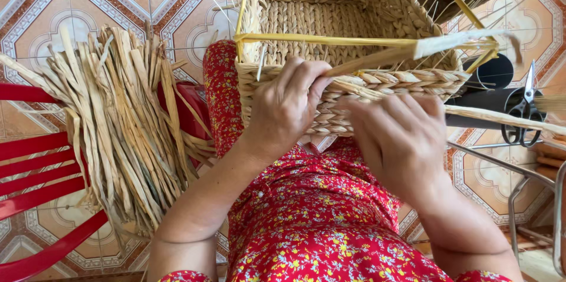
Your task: The person weaves a rectangular basket using dried palm leaves, interlacing them through a yellow frame. They use a wooden mallet to tighten the weave and scissors to trim excess material.
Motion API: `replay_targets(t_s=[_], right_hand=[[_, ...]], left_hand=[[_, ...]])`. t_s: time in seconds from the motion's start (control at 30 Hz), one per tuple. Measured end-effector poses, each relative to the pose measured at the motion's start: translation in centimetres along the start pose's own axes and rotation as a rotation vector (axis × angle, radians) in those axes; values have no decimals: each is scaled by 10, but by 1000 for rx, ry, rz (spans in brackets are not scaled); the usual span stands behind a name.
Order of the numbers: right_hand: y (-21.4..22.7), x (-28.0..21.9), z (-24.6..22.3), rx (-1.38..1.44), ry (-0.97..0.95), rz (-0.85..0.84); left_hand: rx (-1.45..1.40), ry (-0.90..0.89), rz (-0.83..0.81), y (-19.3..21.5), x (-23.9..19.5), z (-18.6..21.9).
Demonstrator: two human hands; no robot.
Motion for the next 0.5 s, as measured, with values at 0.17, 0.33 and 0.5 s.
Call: replay_targets(t_s=[0.17,0.33,0.5], right_hand=[[-36,8,41,167,-89,31],[-60,-2,32,30,-1,110],[-48,-8,30,189,-65,21]], left_hand=[[-178,-99,3,6,0,1],[-178,51,-90,12,10,-3],[-12,29,-97,8,21,14]])
Point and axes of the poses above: each hand's wrist, its own x-axis towards the middle knuckle, its own y-axis out of the back of the hand, z = x × y, the point moved 7 cm from there along x, towards the middle knuckle, and after that the axes turned 2 degrees about -z, right-handed, at the moved point
